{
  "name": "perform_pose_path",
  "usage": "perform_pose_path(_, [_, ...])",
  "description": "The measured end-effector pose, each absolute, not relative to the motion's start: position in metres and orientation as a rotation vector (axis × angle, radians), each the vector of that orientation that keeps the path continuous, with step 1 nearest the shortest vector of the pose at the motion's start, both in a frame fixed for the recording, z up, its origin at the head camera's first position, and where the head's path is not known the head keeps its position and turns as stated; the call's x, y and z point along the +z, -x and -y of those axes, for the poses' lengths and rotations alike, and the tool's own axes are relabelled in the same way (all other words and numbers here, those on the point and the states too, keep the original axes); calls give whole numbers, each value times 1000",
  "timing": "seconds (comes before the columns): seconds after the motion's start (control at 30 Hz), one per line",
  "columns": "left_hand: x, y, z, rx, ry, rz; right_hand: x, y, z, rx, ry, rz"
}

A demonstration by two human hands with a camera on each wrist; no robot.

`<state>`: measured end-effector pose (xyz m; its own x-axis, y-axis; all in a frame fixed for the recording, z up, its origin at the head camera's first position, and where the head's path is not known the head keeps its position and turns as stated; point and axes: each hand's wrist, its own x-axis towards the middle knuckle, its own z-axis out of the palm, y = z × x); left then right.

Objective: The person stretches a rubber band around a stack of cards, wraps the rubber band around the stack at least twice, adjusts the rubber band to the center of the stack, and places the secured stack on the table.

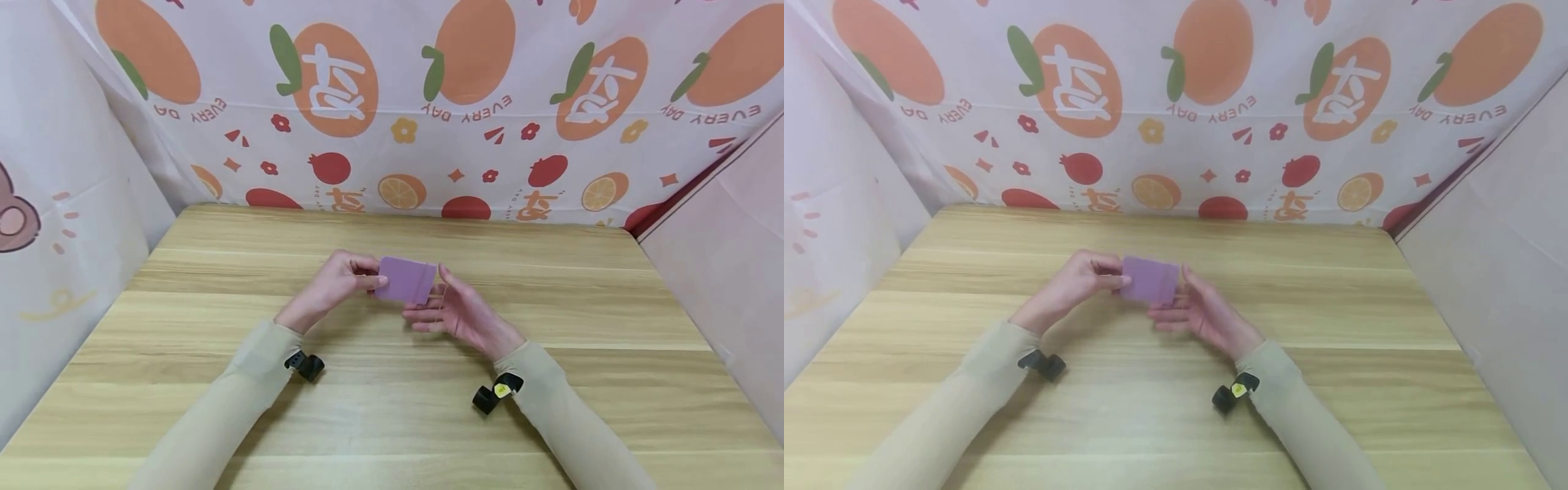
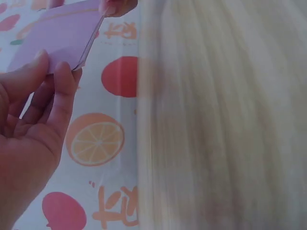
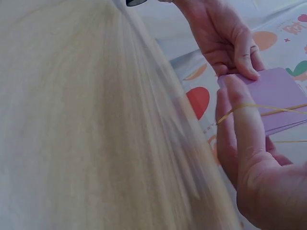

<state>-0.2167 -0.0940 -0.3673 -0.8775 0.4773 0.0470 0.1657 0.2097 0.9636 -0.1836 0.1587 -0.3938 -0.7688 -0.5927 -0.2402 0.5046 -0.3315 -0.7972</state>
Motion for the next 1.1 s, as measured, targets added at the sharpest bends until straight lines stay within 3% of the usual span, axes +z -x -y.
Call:
perform_pose_path(0.63, [-361,214,85,1461,-983,-2461,-386,180,-149,-2177,-44,-1323])
perform_pose_path(1.1, [-370,206,72,1588,-668,-2640,-389,173,-145,-2463,-197,-1122])
